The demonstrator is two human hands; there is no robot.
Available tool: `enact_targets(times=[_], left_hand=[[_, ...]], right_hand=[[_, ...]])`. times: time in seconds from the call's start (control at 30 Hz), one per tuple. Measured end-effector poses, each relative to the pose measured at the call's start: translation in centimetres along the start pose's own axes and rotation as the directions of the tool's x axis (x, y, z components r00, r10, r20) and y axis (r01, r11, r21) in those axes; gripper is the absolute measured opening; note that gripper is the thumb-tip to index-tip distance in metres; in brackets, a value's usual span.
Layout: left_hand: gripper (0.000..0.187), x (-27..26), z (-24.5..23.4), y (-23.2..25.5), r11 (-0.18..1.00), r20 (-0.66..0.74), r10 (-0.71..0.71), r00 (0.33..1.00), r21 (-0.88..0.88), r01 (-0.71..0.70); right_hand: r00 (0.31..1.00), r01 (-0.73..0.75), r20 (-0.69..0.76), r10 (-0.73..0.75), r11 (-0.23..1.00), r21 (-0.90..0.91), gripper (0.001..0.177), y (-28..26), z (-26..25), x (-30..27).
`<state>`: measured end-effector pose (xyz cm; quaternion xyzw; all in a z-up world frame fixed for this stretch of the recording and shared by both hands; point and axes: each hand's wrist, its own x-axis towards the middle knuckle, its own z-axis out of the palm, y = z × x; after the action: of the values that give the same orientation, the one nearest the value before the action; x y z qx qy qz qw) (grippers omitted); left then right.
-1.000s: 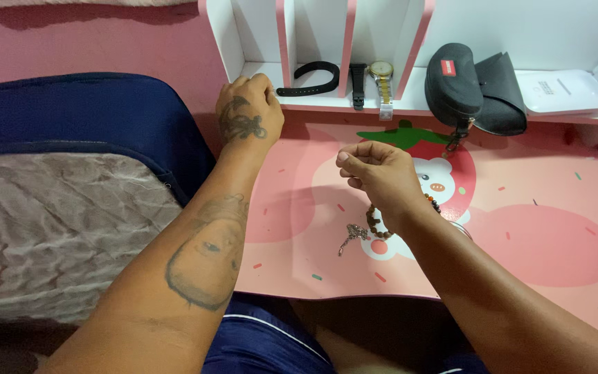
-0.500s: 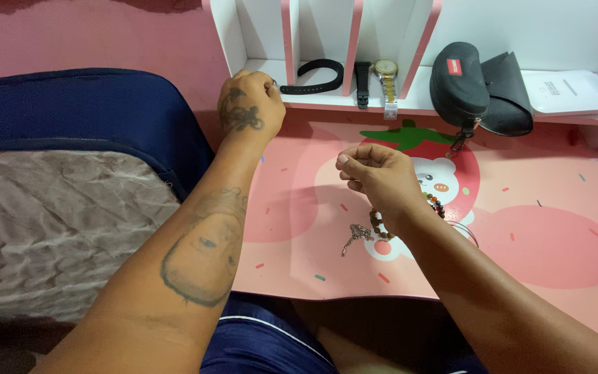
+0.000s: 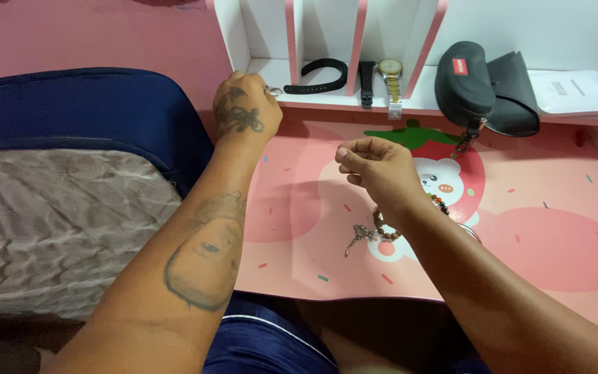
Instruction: The person picks up various personal accessories from a pink desk, including watches, bracelets, and rings, and places them into a white and pink compartmentalized organizer. The person handles each item individually and arranges them in the organizer's slots.
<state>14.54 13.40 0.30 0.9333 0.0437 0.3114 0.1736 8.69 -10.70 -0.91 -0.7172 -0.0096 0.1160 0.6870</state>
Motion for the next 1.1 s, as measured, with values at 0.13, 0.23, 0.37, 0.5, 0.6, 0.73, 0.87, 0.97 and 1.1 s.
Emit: enact_targets(times=[0.13,0.23,0.37,0.5,0.6,0.73,0.87,0.97,1.1], left_hand=[[0.016,-0.1,-0.6,0.0,0.999,0.016,-0.016,1.0,-0.034,0.016],[0.018,-1.0,-1.0,0.2,0.997,-0.054,0.051,0.997,-0.057,-0.054],[0.02,-3.0,-1.1,0.9,0.989,-0.03,0.146,0.989,-0.032,-0.147],[0.025,-3.6,-1.5,1.0,0.988,-0.019,0.153,0.988,0.01,-0.153],[0.024,-3.3,-1.6,1.1,0.992,0.019,0.122,0.992,0.006,-0.122],[0.024,-3.0,-1.6,1.1,0.991,0.025,0.136,0.99,-0.004,-0.136],[0.027,-3.1,-1.8,1.1,0.984,-0.071,0.17,0.983,-0.039,-0.173],[0.02,-3.8,-1.9,1.4,0.979,-0.085,0.167,0.982,-0.101,-0.175],[0.008,-6.6,-1.4,3.0,0.951,-0.068,0.235,0.97,-0.193,-0.244]], right_hand=[[0.999,0.03,0.035,-0.031,0.999,0.045,0.016,-0.1,0.1,0.4],[0.999,0.02,0.026,-0.021,0.999,0.033,0.016,-0.2,0.2,0.4],[1.0,0.007,0.003,-0.007,1.0,0.001,0.016,-0.2,0.0,0.0],[1.0,0.001,-0.013,-0.001,1.0,0.006,0.016,-0.3,-0.2,-0.4],[1.0,0.006,-0.027,-0.006,1.0,0.01,0.016,-0.4,-0.4,-0.8],[0.998,0.046,-0.03,-0.046,0.999,0.003,0.015,-0.3,-1.1,-0.9],[0.994,0.105,-0.039,-0.103,0.993,0.054,0.015,0.0,-1.9,-0.6],[0.987,0.148,-0.071,-0.146,0.988,0.031,0.015,0.0,-3.1,-0.5],[0.972,0.192,-0.127,-0.196,0.98,-0.046,0.014,0.2,-5.4,-0.9]])
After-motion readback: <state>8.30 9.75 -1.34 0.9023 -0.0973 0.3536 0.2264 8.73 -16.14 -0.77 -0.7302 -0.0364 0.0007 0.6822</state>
